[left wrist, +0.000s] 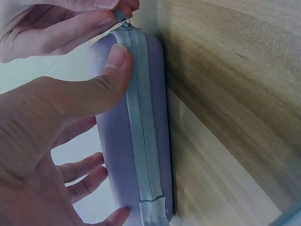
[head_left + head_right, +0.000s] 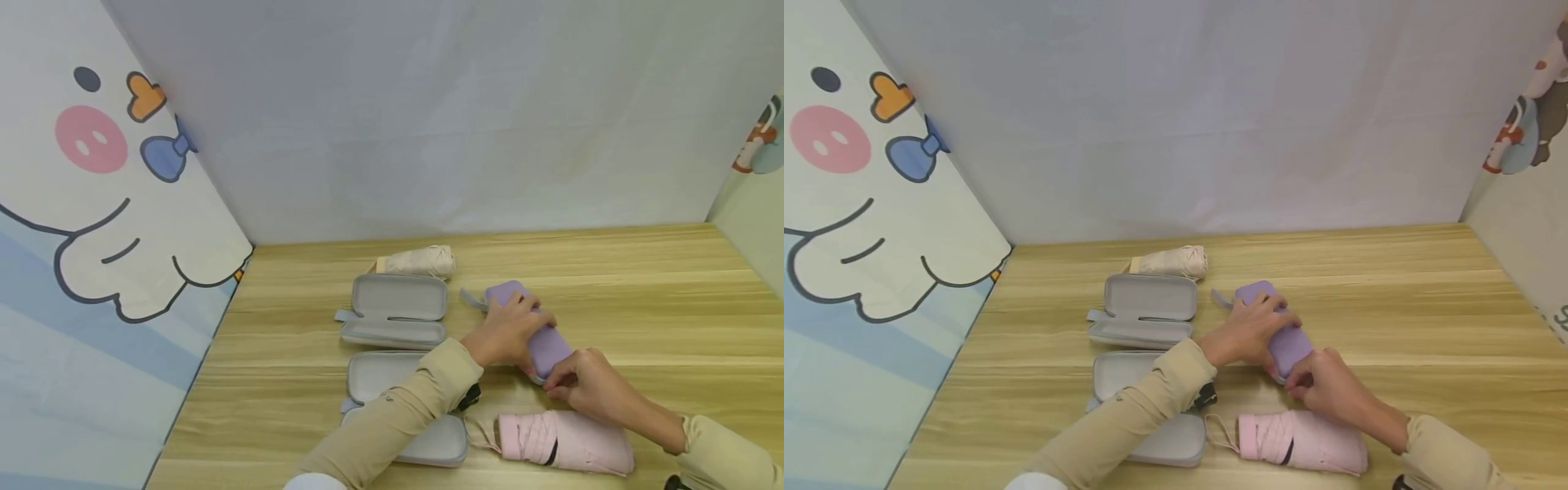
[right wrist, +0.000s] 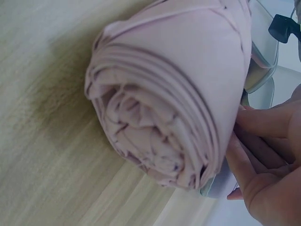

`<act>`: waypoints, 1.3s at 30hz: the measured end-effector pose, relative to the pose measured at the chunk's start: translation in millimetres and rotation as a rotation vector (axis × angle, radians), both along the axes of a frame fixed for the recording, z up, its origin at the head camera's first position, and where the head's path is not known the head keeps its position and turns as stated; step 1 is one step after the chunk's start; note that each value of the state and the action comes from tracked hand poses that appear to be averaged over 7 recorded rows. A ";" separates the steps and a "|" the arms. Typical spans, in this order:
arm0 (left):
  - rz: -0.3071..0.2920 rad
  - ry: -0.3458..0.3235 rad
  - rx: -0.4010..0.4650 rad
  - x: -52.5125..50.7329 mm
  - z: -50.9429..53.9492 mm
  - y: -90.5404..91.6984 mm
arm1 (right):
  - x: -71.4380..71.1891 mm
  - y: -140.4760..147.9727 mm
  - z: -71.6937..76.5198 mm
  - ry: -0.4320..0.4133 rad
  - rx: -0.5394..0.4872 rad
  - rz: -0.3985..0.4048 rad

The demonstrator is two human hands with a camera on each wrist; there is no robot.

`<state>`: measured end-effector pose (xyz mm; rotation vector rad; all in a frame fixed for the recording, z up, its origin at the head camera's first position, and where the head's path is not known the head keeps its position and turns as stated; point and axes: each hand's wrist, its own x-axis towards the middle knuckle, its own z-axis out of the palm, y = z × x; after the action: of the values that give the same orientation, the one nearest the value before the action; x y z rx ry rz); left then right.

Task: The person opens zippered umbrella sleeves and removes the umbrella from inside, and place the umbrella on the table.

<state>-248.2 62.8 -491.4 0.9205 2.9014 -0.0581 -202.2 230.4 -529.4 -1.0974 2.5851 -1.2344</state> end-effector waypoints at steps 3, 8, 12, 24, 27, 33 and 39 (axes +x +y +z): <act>0.021 0.022 -0.002 -0.6 -2.5 1.9 | -0.2 -0.3 -0.7 0.009 0.006 -0.008; 0.063 0.037 -0.023 -1.4 -4.2 4.6 | -0.2 -1.6 -2.5 -0.008 0.012 -0.017; 0.062 -0.026 -0.006 -6.1 3.0 0.8 | -0.5 -1.9 -2.3 -0.011 0.012 -0.024; 0.071 -0.177 0.034 -33.4 13.0 -27.9 | -0.1 -1.0 1.2 -0.018 0.023 -0.059; 0.069 -0.183 0.061 -38.9 9.3 -32.8 | -0.2 -0.3 0.6 -0.024 0.013 -0.060; 0.082 -0.178 0.159 -47.4 1.4 -41.3 | 0.6 3.2 -1.5 -0.018 0.000 -0.074; 0.135 -0.204 0.216 -51.5 0.3 -49.6 | 2.8 7.1 -0.9 -0.022 -0.001 -0.125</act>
<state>-299.7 13.2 -491.2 0.7080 2.8058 0.3444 -199.5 237.5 -530.3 -0.9299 2.6735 -1.2644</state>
